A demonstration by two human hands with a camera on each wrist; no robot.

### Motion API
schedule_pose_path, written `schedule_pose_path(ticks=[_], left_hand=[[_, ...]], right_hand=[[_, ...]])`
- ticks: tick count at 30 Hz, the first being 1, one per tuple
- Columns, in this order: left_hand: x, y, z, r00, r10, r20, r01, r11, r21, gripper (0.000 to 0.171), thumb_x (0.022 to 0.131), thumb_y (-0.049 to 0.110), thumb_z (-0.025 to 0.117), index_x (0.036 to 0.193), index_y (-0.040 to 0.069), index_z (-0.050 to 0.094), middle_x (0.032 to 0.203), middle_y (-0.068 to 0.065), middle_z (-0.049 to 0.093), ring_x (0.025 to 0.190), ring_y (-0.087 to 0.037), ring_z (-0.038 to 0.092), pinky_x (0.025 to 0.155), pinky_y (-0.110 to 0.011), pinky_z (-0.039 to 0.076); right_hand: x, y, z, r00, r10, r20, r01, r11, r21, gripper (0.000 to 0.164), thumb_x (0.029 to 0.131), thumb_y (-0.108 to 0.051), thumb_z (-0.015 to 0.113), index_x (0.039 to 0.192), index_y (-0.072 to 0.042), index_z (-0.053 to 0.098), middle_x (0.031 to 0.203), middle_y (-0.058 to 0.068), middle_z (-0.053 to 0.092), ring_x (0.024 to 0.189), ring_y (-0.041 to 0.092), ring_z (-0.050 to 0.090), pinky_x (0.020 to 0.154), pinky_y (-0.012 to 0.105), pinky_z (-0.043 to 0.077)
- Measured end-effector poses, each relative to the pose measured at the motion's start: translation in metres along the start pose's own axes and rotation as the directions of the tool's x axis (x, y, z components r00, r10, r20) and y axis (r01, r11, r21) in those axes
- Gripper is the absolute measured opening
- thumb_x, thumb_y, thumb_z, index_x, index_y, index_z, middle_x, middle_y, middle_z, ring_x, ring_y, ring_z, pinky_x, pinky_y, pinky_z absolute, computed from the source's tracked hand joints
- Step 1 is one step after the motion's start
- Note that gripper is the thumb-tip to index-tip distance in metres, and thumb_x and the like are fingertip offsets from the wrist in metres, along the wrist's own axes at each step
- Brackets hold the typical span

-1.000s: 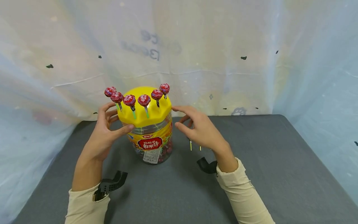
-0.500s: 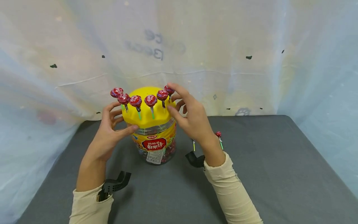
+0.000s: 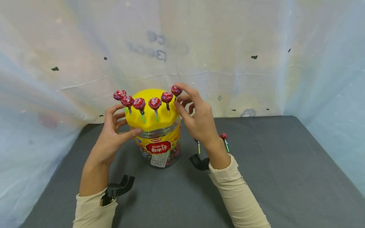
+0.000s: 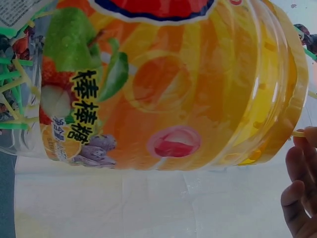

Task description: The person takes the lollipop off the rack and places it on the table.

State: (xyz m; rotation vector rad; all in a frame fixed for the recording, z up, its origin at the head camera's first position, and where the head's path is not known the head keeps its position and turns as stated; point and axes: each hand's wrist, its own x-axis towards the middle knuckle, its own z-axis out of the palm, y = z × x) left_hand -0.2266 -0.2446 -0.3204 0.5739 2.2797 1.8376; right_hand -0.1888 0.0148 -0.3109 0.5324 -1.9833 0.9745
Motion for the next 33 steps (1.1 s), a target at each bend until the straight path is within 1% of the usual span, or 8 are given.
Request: schedule_pose_path(ticks=[7,10,13,16,24,33], left_hand=[[0.001,0.000,0.001,1.000,-0.004,-0.009,0.005,1.000,0.015,0.087,0.092,0.014,0.071,0.151,0.036,0.012,0.155,-0.012,0.022,0.139,-0.035,0.026,0.104,-0.061,0.034],[0.001,0.001,0.001,1.000,-0.006,-0.011,0.006,1.000,0.022,0.087,0.091,0.014,0.072,0.151,0.035,0.012,0.155,-0.013,0.022,0.140,-0.036,0.027,0.105,-0.063,0.034],[0.001,0.002,0.001,1.000,-0.012,-0.009,0.012,1.000,0.027,0.088,0.091,0.015,0.072,0.152,0.035,0.012,0.156,-0.013,0.022,0.141,-0.036,0.027,0.105,-0.064,0.035],[0.001,0.003,0.002,1.000,-0.018,-0.005,0.018,0.999,0.030,0.089,0.091,0.016,0.072,0.152,0.036,0.011,0.156,-0.012,0.022,0.141,-0.036,0.027,0.106,-0.065,0.035],[0.001,0.003,0.001,1.000,-0.014,-0.010,0.014,1.000,0.020,0.088,0.091,0.015,0.072,0.152,0.035,0.012,0.156,-0.012,0.022,0.141,-0.036,0.026,0.106,-0.064,0.034],[0.000,0.002,0.001,1.000,-0.020,-0.011,0.020,0.999,0.027,0.088,0.091,0.016,0.072,0.152,0.035,0.011,0.157,-0.012,0.021,0.142,-0.036,0.025,0.107,-0.065,0.034]], right_hand=[[-0.001,0.001,0.004,0.997,-0.041,-0.059,0.043,0.999,0.023,0.042,0.097,-0.009,0.063,0.136,-0.010,0.049,0.094,0.010,0.069,0.080,0.018,0.060,0.062,0.033,0.046],[-0.002,0.002,0.004,0.996,-0.042,-0.083,0.046,0.998,0.042,0.042,0.097,-0.008,0.063,0.136,-0.009,0.048,0.095,0.011,0.069,0.081,0.019,0.061,0.062,0.030,0.045],[-0.002,0.000,0.002,0.993,-0.020,-0.119,0.028,0.997,0.066,0.044,0.096,-0.008,0.064,0.136,-0.009,0.046,0.095,0.013,0.068,0.083,0.019,0.062,0.064,0.026,0.044],[-0.002,-0.001,-0.002,0.991,-0.002,-0.137,0.013,0.997,0.079,0.046,0.095,-0.008,0.066,0.136,-0.009,0.045,0.094,0.013,0.068,0.084,0.019,0.063,0.065,0.025,0.044],[-0.002,0.000,-0.006,0.997,-0.005,-0.073,0.008,0.999,0.047,0.046,0.094,-0.009,0.067,0.135,-0.011,0.046,0.095,0.012,0.071,0.079,0.017,0.062,0.066,0.026,0.045],[-0.004,-0.005,-0.010,0.999,-0.003,-0.041,0.003,1.000,0.019,0.045,0.094,-0.011,0.068,0.134,-0.014,0.047,0.091,0.010,0.071,0.075,0.016,0.060,0.064,0.030,0.045]])
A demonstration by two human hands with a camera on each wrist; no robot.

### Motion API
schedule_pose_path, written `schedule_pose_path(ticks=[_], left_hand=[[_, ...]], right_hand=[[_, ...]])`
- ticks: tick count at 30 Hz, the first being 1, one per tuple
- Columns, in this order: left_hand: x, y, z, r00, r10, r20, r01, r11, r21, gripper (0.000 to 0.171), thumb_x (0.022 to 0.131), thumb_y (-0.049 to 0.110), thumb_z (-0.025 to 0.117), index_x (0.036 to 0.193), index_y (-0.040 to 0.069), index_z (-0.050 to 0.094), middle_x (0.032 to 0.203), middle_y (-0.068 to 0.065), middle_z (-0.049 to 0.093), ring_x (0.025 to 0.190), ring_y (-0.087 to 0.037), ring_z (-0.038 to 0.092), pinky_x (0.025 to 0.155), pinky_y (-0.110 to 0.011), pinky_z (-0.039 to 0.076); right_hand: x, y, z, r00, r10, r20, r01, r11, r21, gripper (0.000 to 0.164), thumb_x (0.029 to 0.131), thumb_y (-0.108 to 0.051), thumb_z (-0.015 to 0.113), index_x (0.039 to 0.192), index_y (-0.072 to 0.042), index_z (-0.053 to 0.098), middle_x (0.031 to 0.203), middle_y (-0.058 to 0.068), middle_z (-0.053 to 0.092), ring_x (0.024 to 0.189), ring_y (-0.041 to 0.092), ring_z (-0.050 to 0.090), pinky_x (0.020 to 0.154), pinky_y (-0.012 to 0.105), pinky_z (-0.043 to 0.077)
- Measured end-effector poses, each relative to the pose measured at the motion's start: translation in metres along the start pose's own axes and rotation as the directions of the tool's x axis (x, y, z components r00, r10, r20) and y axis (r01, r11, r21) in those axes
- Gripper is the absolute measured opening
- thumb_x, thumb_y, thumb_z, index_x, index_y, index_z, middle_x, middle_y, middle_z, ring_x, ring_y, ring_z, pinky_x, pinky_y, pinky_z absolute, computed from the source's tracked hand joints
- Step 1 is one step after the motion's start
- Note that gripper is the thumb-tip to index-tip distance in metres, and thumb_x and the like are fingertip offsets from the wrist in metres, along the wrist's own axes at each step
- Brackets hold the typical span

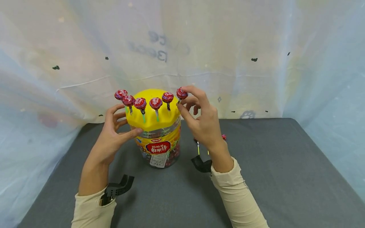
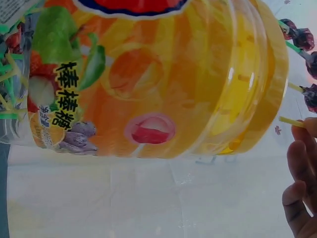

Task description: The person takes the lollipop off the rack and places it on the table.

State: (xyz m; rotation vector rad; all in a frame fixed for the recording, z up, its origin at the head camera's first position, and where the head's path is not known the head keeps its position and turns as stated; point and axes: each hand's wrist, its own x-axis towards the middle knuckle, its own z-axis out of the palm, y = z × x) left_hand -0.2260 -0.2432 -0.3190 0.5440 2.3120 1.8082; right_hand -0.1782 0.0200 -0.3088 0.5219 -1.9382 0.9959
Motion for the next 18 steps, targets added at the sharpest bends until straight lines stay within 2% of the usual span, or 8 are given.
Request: schedule_pose_path(ticks=[5,10,18], left_hand=[[0.001,0.000,0.001,1.000,0.000,0.010,0.000,1.000,-0.011,0.088,0.092,0.016,0.071,0.152,0.035,0.011,0.157,-0.011,0.021,0.142,-0.036,0.025,0.106,-0.063,0.035],[0.002,0.000,0.001,1.000,0.016,0.012,-0.016,1.000,-0.016,0.087,0.092,0.015,0.071,0.152,0.036,0.012,0.155,-0.011,0.022,0.140,-0.034,0.027,0.104,-0.059,0.036],[0.000,-0.002,0.000,1.000,0.020,0.001,-0.020,1.000,-0.007,0.085,0.092,0.014,0.071,0.152,0.036,0.014,0.153,-0.010,0.023,0.136,-0.030,0.029,0.099,-0.046,0.040]], right_hand=[[-0.006,-0.001,-0.009,0.996,0.031,0.085,-0.025,0.998,-0.065,0.043,0.095,-0.013,0.068,0.133,-0.015,0.048,0.090,0.007,0.071,0.074,0.014,0.058,0.062,0.028,0.043],[-0.014,-0.001,-0.029,0.979,0.098,0.179,-0.080,0.991,-0.103,0.046,0.094,-0.013,0.069,0.135,-0.017,0.048,0.093,0.003,0.072,0.075,0.011,0.058,0.062,0.029,0.042],[-0.032,0.004,-0.067,0.947,0.220,0.234,-0.195,0.973,-0.126,0.052,0.089,-0.012,0.075,0.133,-0.018,0.049,0.089,-0.002,0.073,0.074,0.006,0.060,0.063,0.028,0.045]])
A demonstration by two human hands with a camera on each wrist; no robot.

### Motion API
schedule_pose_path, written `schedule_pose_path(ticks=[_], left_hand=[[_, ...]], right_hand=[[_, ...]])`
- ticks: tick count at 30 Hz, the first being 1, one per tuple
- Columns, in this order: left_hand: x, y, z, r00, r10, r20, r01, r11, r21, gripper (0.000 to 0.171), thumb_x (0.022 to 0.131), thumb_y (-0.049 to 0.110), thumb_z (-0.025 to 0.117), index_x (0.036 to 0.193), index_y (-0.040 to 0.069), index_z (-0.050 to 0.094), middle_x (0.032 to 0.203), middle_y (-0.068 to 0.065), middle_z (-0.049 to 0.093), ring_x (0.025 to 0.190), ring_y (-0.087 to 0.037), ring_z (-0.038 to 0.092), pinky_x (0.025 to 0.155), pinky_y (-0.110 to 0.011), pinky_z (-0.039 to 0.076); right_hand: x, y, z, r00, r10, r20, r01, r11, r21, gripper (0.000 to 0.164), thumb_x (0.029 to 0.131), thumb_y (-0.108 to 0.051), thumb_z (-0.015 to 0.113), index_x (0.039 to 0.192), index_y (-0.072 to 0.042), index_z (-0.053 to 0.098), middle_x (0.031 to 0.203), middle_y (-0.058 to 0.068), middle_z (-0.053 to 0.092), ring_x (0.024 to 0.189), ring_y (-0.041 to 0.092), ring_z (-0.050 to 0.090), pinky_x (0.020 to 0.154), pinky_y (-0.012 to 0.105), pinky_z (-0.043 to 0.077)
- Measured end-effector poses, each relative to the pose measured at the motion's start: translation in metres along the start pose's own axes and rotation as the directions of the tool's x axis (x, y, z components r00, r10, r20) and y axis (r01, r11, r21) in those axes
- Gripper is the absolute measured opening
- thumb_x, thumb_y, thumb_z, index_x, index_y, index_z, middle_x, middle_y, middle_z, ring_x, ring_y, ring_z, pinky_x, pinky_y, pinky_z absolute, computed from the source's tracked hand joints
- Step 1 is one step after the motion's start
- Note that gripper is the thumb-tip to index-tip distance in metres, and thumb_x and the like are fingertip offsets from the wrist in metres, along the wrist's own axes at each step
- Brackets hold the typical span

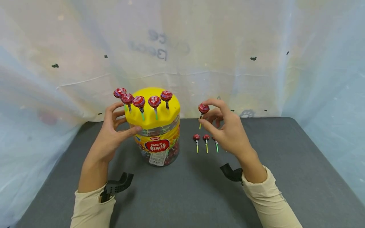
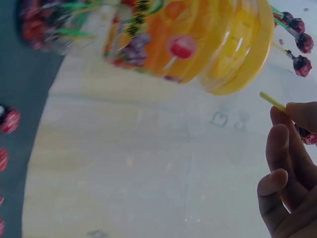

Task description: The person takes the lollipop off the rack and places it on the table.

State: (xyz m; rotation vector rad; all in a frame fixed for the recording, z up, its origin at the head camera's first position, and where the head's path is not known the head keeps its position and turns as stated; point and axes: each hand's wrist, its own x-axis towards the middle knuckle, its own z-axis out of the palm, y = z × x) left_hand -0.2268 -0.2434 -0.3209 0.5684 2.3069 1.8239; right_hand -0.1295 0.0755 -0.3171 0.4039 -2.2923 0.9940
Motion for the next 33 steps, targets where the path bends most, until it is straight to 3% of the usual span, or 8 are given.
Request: schedule_pose_path(ticks=[3,9,12,17,26,33], left_hand=[[0.001,-0.001,0.001,1.000,0.003,-0.002,-0.003,1.000,-0.004,0.085,0.092,0.014,0.071,0.152,0.036,0.014,0.152,-0.009,0.023,0.135,-0.029,0.029,0.096,-0.042,0.041],[0.002,-0.003,0.002,1.000,0.007,-0.001,-0.007,1.000,-0.012,0.086,0.092,0.013,0.071,0.151,0.036,0.015,0.151,-0.008,0.024,0.135,-0.029,0.029,0.098,-0.046,0.039],[0.002,-0.003,0.001,1.000,0.009,-0.007,-0.009,1.000,-0.015,0.085,0.091,0.012,0.071,0.151,0.036,0.016,0.151,-0.008,0.025,0.134,-0.027,0.030,0.096,-0.040,0.041],[0.001,-0.002,0.000,1.000,0.008,-0.009,-0.008,1.000,-0.021,0.085,0.091,0.012,0.071,0.151,0.035,0.017,0.150,-0.007,0.026,0.132,-0.025,0.031,0.092,-0.033,0.044],[0.001,0.001,0.000,1.000,0.000,-0.009,0.000,1.000,-0.014,0.085,0.091,0.013,0.071,0.151,0.035,0.016,0.151,-0.007,0.025,0.133,-0.025,0.031,0.094,-0.037,0.042],[0.001,-0.001,0.000,1.000,-0.005,-0.006,0.005,1.000,-0.003,0.085,0.092,0.013,0.071,0.151,0.036,0.015,0.153,-0.008,0.024,0.135,-0.027,0.030,0.096,-0.041,0.040]], right_hand=[[-0.011,0.007,-0.008,0.999,0.033,0.025,-0.033,0.999,-0.031,0.051,0.089,-0.013,0.075,0.133,-0.020,0.050,0.088,-0.005,0.073,0.074,0.004,0.061,0.063,0.026,0.044],[-0.033,0.022,-0.021,0.993,0.108,0.054,-0.103,0.991,-0.087,0.050,0.090,-0.014,0.074,0.133,-0.023,0.050,0.087,-0.008,0.073,0.073,0.002,0.061,0.063,0.023,0.044],[-0.039,0.030,-0.024,0.986,0.131,0.099,-0.122,0.988,-0.094,0.050,0.090,-0.014,0.074,0.133,-0.023,0.050,0.086,-0.008,0.073,0.071,0.002,0.059,0.062,0.023,0.043],[-0.042,0.045,-0.026,0.970,0.162,0.181,-0.138,0.981,-0.137,0.048,0.093,-0.016,0.071,0.134,-0.022,0.048,0.089,-0.006,0.074,0.066,0.003,0.057,0.060,0.023,0.043],[-0.039,0.067,-0.036,0.949,0.218,0.229,-0.172,0.964,-0.205,0.048,0.094,-0.016,0.069,0.137,-0.021,0.046,0.092,-0.003,0.075,0.066,0.009,0.058,0.061,0.025,0.046],[-0.040,0.083,-0.039,0.919,0.289,0.268,-0.231,0.945,-0.230,0.049,0.096,-0.017,0.067,0.139,-0.023,0.045,0.093,-0.001,0.074,0.072,0.012,0.064,0.064,0.029,0.049]])
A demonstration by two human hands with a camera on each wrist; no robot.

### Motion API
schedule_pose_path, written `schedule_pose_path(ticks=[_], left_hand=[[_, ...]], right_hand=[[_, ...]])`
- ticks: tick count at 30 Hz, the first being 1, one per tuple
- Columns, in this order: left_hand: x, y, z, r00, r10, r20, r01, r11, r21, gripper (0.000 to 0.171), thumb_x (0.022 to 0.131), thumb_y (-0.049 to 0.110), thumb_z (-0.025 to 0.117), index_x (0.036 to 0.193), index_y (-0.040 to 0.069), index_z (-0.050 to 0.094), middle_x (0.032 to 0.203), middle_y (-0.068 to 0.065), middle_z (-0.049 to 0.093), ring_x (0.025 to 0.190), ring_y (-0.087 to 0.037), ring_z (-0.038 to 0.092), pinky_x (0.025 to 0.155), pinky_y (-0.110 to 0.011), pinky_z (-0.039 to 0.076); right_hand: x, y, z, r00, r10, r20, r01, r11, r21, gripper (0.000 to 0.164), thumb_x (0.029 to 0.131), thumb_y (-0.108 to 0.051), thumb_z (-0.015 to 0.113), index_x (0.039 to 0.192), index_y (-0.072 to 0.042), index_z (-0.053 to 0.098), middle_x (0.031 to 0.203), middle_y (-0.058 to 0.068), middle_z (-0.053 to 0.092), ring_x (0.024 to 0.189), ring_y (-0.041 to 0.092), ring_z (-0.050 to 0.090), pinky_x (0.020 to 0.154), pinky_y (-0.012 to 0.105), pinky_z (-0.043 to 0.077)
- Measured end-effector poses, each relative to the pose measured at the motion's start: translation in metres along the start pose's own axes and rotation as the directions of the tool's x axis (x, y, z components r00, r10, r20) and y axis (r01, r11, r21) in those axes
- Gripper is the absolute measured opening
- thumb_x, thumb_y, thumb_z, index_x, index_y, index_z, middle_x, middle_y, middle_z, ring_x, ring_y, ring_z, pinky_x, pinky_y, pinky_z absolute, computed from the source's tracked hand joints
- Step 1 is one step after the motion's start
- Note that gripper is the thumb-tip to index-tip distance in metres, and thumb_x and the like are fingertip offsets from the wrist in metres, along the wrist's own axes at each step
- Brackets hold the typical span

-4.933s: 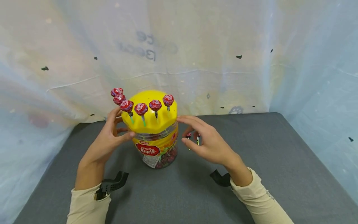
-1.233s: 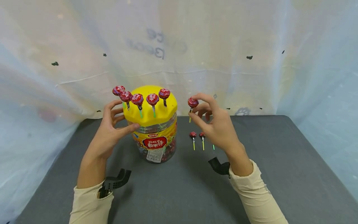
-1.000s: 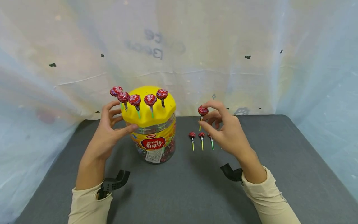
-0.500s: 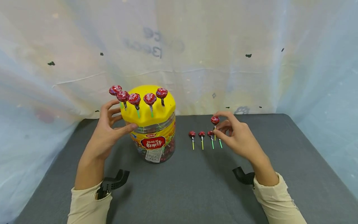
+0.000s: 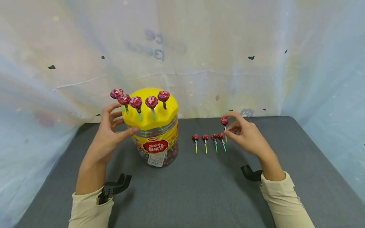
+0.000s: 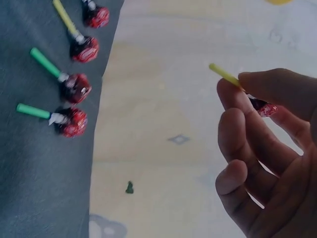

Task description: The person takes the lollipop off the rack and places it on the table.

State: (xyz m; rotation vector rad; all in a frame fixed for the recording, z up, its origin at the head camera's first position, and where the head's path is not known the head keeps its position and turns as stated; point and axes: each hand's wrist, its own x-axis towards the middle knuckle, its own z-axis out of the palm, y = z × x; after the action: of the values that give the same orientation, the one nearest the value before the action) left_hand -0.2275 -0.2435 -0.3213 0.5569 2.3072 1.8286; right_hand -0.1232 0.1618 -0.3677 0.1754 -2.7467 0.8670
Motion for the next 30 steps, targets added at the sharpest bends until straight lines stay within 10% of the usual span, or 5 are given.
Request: schedule_pose_path(ticks=[30], left_hand=[[0.000,0.000,0.000,1.000,-0.004,0.001,0.004,1.000,0.005,0.087,0.091,0.014,0.072,0.152,0.037,0.013,0.153,-0.009,0.023,0.136,-0.028,0.029,0.099,-0.047,0.037]], right_hand=[[0.002,0.054,0.015,0.966,0.209,0.154,-0.206,0.978,-0.037,0.051,0.095,-0.014,0.066,0.142,-0.013,0.046,0.098,0.006,0.074,0.080,0.015,0.067,0.070,0.038,0.052]])
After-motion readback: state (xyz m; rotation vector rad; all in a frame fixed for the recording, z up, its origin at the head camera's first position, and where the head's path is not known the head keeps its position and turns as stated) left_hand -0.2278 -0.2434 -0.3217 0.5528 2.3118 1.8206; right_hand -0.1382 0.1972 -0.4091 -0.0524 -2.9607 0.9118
